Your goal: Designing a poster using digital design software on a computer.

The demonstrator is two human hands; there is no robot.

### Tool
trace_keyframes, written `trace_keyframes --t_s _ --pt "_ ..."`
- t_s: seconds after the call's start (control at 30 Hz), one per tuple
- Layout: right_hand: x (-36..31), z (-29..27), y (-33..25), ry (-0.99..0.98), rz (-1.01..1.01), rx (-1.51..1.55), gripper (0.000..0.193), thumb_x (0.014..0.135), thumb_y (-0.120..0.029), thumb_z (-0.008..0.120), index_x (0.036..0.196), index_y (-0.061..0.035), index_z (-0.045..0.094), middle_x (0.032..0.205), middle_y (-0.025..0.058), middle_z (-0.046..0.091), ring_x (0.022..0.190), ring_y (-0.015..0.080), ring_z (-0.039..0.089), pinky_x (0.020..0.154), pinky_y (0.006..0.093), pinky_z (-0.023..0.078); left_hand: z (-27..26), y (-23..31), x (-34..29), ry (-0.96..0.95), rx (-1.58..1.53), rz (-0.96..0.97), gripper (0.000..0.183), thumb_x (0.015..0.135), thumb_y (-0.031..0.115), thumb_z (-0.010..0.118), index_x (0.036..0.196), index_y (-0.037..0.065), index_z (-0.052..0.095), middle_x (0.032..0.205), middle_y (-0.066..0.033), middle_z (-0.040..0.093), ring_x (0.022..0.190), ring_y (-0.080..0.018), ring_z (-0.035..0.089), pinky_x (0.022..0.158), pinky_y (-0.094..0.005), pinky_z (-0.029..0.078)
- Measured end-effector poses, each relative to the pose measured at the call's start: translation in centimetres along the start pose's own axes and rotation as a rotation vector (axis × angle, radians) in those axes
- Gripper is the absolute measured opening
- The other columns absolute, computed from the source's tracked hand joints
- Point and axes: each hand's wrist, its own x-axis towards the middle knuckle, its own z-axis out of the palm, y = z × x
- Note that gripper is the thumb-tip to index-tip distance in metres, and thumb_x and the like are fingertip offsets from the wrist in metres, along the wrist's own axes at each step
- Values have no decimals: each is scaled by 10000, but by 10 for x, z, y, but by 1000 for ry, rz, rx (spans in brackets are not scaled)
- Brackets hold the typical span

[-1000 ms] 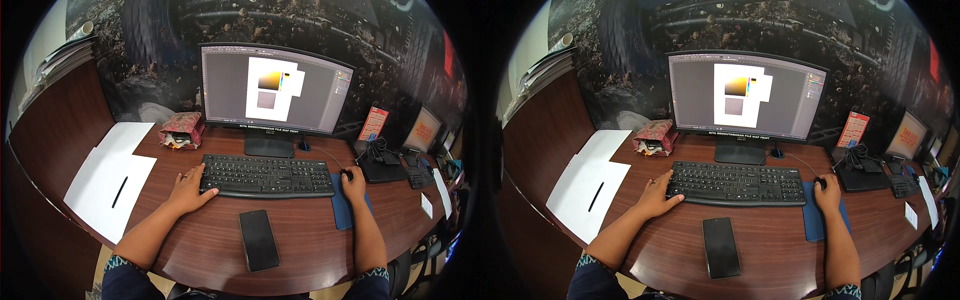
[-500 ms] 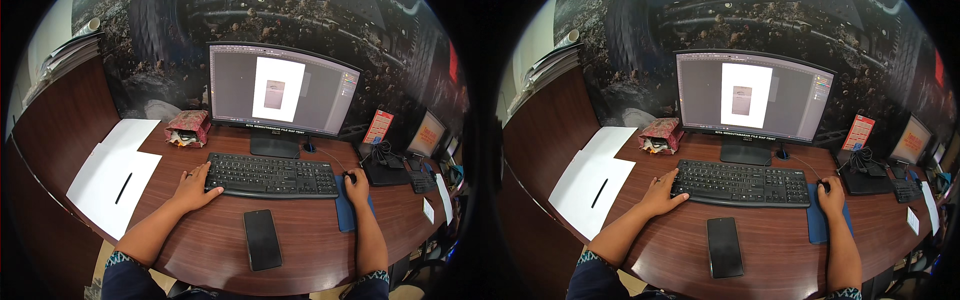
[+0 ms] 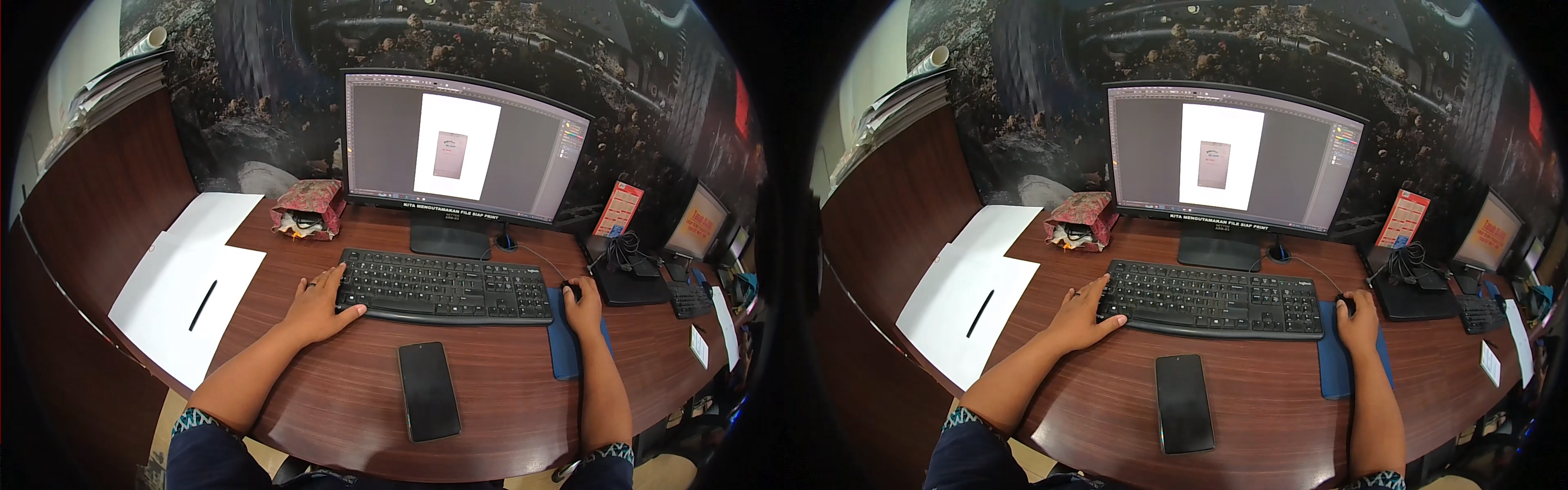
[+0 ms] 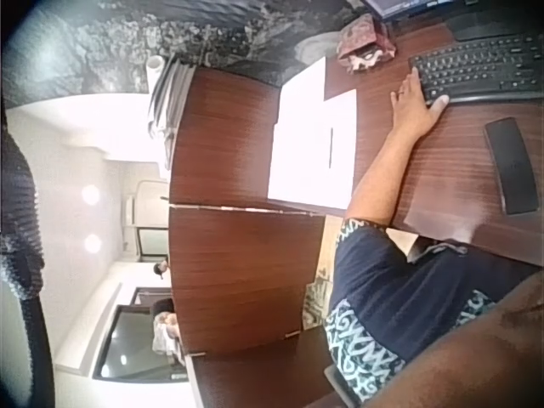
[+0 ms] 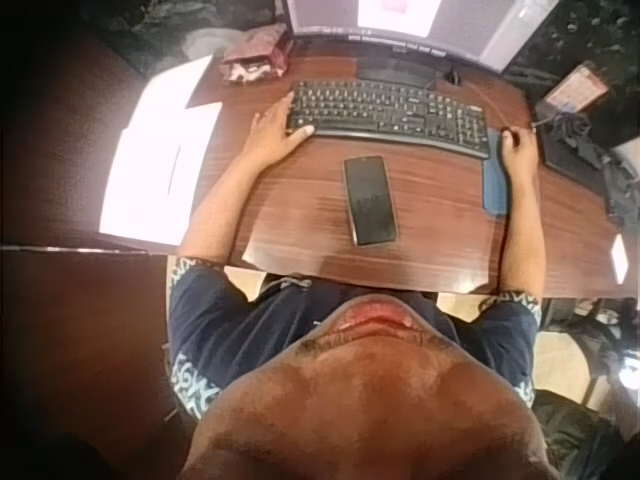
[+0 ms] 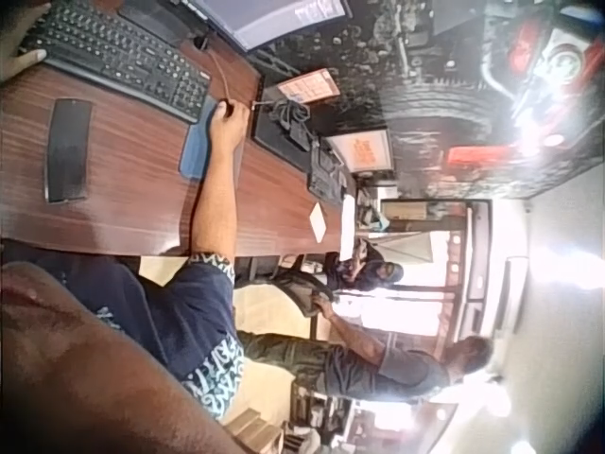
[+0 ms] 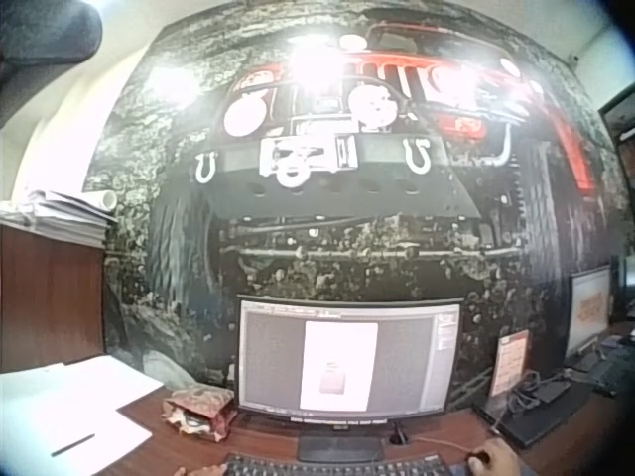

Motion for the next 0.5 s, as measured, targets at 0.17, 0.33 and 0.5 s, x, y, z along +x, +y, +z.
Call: trace_keyframes --t_s 0.17,0.33,0.5 --pt "-2 -3 0 -24 -2 2 253 865 -155 720 1090 -49 679 1209 163 637 1146 395 617 971 461 495 -1 5 0 1 20 -13 985 918 619 635 1601 14 263 1611 -250 373 1522 -380 330 1225 -637 189" --pt "0 -1 -6 -37 -37 -3 259 857 -131 720 1094 -34 680 1204 166 641 1140 397 623 975 452 499 -2 0 -4 19 5 4 973 920 585 663 1595 7 267 1592 -269 391 1502 -400 355 1227 -610 207" --pt "0 -6 -5 -51 -78 63 251 863 -95 712 1097 -10 687 1194 174 646 1141 387 637 986 425 503 3 0 -1 36 8 21 938 952 573 627 1596 -2 262 1598 -267 379 1502 -407 351 1226 -613 206"
